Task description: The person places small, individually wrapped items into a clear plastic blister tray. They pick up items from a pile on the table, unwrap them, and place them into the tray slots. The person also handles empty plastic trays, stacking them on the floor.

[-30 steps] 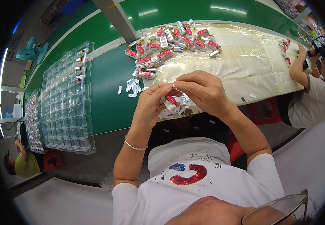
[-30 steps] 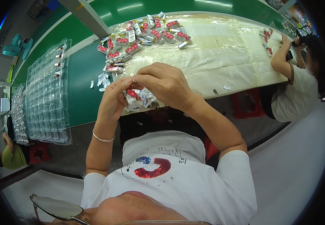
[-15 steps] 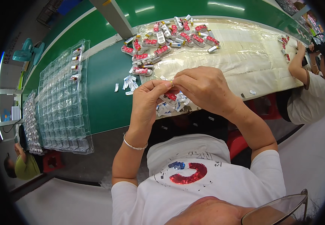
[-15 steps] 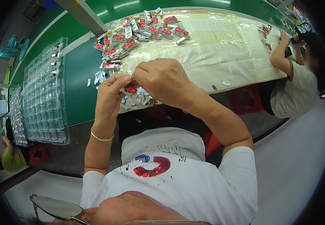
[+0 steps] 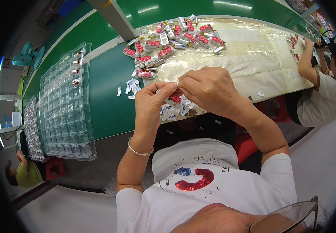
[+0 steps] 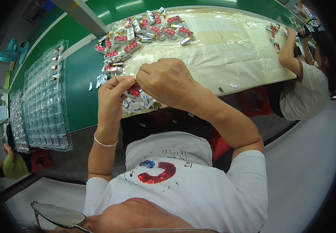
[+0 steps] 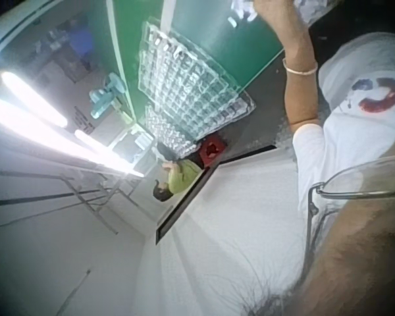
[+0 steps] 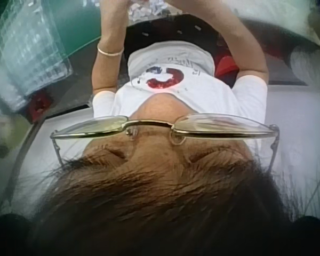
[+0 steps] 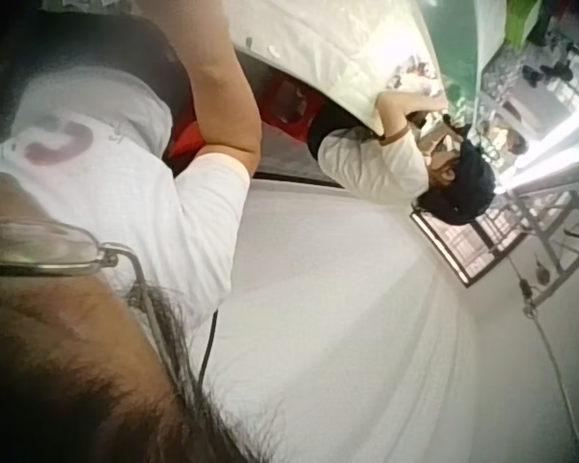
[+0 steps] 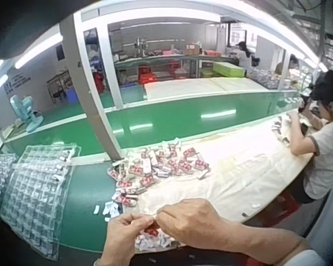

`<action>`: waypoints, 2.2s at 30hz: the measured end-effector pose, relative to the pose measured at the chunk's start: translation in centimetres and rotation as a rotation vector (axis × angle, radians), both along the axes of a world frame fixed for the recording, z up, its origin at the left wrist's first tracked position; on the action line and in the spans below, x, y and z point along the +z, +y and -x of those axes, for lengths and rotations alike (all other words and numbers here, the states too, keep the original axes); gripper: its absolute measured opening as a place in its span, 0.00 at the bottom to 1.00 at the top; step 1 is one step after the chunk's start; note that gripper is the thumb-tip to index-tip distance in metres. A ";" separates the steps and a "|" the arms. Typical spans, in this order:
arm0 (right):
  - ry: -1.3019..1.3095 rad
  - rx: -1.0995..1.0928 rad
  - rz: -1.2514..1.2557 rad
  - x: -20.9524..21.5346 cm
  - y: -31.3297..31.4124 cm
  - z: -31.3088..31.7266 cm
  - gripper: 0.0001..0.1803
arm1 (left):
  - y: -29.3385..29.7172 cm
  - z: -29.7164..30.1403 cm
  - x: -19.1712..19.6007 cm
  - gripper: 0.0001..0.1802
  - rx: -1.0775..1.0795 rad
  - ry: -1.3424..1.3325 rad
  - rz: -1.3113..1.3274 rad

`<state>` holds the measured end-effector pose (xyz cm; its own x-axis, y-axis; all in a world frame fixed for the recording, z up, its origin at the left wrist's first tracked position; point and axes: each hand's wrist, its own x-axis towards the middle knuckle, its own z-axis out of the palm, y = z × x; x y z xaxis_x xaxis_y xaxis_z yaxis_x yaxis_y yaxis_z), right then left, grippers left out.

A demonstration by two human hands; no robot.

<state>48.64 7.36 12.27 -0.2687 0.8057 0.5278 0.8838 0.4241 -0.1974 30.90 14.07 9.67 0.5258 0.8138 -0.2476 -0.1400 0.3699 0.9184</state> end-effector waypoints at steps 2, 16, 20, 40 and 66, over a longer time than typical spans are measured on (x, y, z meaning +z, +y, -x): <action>0.008 0.010 -0.059 -0.1 0.2 0.2 0.09 | -0.2 -0.1 0.2 0.08 0.016 0.019 -0.023; -0.004 -0.007 -0.155 -0.5 0.6 0.6 0.07 | -0.2 -0.3 0.1 0.06 0.045 0.021 0.000; 0.019 -0.010 -0.170 -0.8 1.0 0.9 0.07 | -0.2 -0.3 -0.5 0.06 0.064 0.034 -0.012; 0.122 0.059 -0.205 -2.0 1.7 0.7 0.07 | -0.1 -0.2 -0.5 0.06 0.079 0.056 0.004; 1.502 0.160 0.387 -3.4 -0.1 1.8 0.13 | -0.5 0.6 -0.6 0.08 -0.113 -0.392 0.388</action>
